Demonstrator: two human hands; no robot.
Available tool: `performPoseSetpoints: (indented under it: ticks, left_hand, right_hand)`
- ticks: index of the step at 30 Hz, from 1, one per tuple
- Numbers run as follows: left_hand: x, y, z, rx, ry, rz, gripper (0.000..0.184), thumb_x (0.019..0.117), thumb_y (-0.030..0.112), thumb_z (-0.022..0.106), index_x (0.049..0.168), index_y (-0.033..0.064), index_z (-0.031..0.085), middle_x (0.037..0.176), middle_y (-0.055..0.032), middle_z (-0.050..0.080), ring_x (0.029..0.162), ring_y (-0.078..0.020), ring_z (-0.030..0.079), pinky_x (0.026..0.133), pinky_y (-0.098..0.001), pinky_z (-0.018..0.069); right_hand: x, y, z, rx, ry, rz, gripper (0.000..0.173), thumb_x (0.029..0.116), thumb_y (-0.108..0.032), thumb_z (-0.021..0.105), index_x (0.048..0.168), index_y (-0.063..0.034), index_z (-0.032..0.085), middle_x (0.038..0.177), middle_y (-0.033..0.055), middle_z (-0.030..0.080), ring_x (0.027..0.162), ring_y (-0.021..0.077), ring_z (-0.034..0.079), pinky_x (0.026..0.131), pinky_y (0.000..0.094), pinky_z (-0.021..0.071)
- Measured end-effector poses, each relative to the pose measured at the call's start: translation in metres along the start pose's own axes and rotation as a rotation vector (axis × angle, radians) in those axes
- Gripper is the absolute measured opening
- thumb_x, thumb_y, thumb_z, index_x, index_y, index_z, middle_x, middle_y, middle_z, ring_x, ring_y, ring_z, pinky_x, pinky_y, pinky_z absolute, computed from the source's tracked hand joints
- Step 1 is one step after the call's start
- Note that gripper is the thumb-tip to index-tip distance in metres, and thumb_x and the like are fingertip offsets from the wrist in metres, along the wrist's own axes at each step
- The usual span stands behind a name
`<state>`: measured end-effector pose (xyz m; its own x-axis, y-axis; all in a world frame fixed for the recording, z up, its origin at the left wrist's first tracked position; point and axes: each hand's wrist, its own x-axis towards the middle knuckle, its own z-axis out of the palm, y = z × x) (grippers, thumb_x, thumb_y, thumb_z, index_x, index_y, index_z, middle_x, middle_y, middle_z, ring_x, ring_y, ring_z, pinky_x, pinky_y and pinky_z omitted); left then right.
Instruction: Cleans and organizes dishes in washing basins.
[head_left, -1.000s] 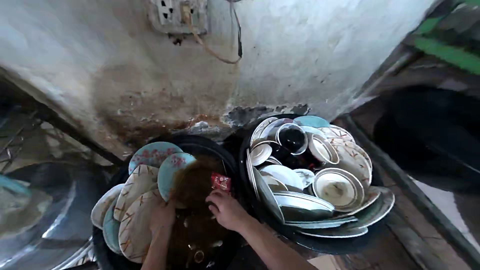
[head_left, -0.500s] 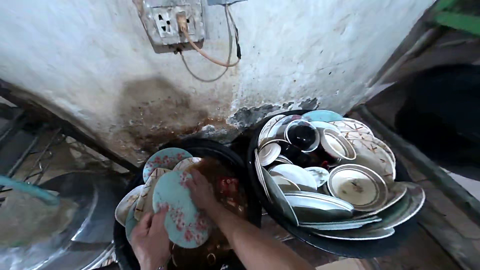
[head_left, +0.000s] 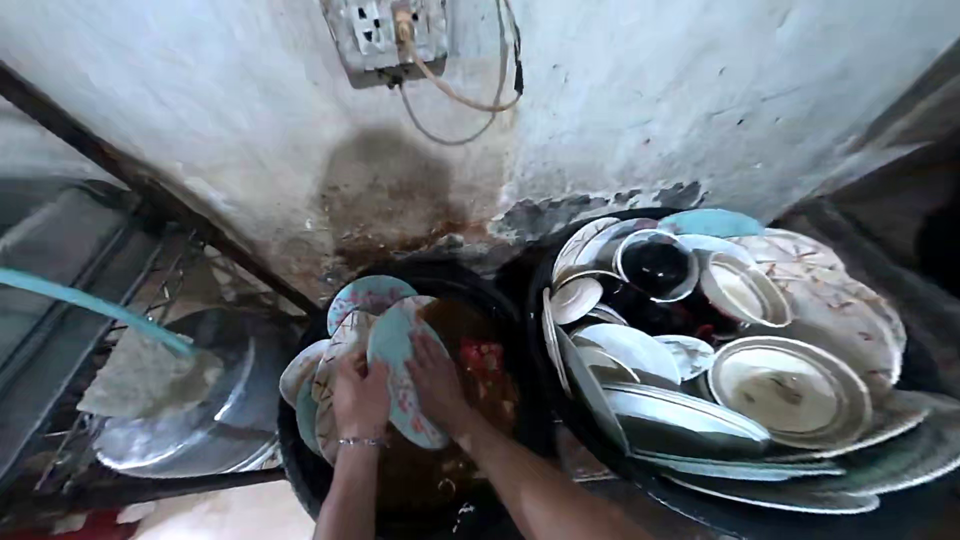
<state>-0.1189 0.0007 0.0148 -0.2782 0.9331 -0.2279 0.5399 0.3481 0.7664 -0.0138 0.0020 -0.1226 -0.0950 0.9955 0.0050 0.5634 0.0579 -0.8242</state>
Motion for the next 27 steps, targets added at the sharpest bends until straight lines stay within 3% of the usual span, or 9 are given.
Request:
performPoseSetpoints:
  ticks: [2,5,10,14,16,19,21,24,27]
  left_hand:
    - [-0.009,-0.023,-0.002,0.076,-0.014,-0.022,0.043,0.1036,0.015,0.061,0.143,-0.0005,0.053,0.122,-0.0242,0.068,0.108,-0.0342,0.069,0.095,-0.0529,0.0551]
    - [-0.034,-0.041,-0.022,0.189,0.101,0.092,0.041,0.1031,0.017,0.061,0.140,-0.0001,0.058,0.124,-0.0231,0.068,0.112,-0.0343,0.068,0.099,-0.0543,0.0540]
    - [-0.040,-0.008,-0.063,0.152,0.348,0.496,0.041,0.1036,0.016,0.053,0.137,-0.0078,0.055,0.126,-0.0251,0.066,0.113,-0.0233,0.068,0.099,-0.0406,0.0555]
    - [-0.026,0.045,-0.026,-0.002,0.349,0.528,0.041,0.1038,0.013,0.055,0.140,-0.0053,0.053,0.127,-0.0261,0.065,0.114,-0.0273,0.067,0.098,-0.0449,0.0539]
    - [-0.024,0.064,-0.001,-0.085,0.310,0.523,0.040,0.1044,0.012,0.056,0.141,-0.0029,0.053,0.128,-0.0234,0.065,0.113,-0.0247,0.067,0.098,-0.0435,0.0549]
    - [-0.024,0.089,0.039,-0.113,0.241,0.503,0.040,0.1059,0.012,0.054,0.144,-0.0003,0.050,0.131,-0.0229,0.064,0.116,-0.0304,0.067,0.100,-0.0503,0.0541]
    - [-0.026,0.101,0.067,-0.063,0.215,0.513,0.041,0.1063,0.012,0.053,0.146,-0.0003,0.050,0.130,-0.0258,0.064,0.116,-0.0365,0.067,0.099,-0.0557,0.0532]
    - [-0.030,0.111,0.104,-0.038,0.184,0.480,0.043,0.1071,0.012,0.053,0.148,0.0023,0.049,0.135,-0.0266,0.062,0.117,-0.0395,0.066,0.100,-0.0575,0.0524]
    - [-0.041,0.117,0.128,-0.034,0.200,0.440,0.040,0.1076,0.012,0.052,0.147,0.0044,0.050,0.124,-0.0248,0.067,0.105,-0.0371,0.070,0.091,-0.0563,0.0566]
  right_hand:
    - [0.002,0.033,0.012,-0.119,-0.076,0.174,0.057,0.1117,-0.040,0.033,0.162,-0.0133,0.034,0.170,0.0124,0.024,0.157,0.0362,0.019,0.122,0.0672,0.0197]
    - [-0.012,0.061,0.019,-0.304,-0.206,0.250,0.050,0.1053,-0.029,0.049,0.148,-0.0026,0.052,0.163,0.0222,0.035,0.153,0.0412,0.028,0.123,0.0630,0.0235]
    - [-0.022,0.031,-0.014,-0.406,-0.389,0.264,0.050,0.0979,-0.026,0.061,0.143,-0.0045,0.059,0.166,0.0224,0.027,0.156,0.0425,0.015,0.124,0.0678,0.0087]
    - [-0.034,-0.015,-0.113,-0.400,0.076,0.121,0.031,0.0996,-0.019,0.058,0.127,-0.0140,0.072,0.133,0.0162,0.066,0.132,0.0353,0.056,0.115,0.0593,0.0371]
    - [-0.024,-0.020,-0.168,-0.472,0.192,0.133,0.029,0.0946,-0.015,0.066,0.122,-0.0099,0.072,0.127,0.0201,0.065,0.125,0.0399,0.058,0.107,0.0620,0.0426]
    - [0.019,0.013,-0.223,-0.561,0.137,0.249,0.039,0.0953,-0.020,0.067,0.131,-0.0053,0.065,0.143,0.0232,0.054,0.139,0.0443,0.045,0.111,0.0694,0.0353]
    - [0.052,0.049,-0.245,-0.571,0.061,0.240,0.056,0.0978,-0.041,0.068,0.142,-0.0073,0.058,0.161,0.0212,0.037,0.153,0.0445,0.025,0.117,0.0738,0.0220]
    - [0.085,0.104,-0.273,-0.579,0.054,0.182,0.085,0.0942,-0.063,0.062,0.158,-0.0102,0.040,0.169,0.0214,0.021,0.156,0.0449,0.014,0.120,0.0743,0.0126]
    - [0.096,0.134,-0.296,-0.698,-0.022,0.173,0.085,0.0974,-0.068,0.051,0.156,-0.0064,0.043,0.166,0.0209,0.030,0.157,0.0406,0.017,0.122,0.0720,0.0103]
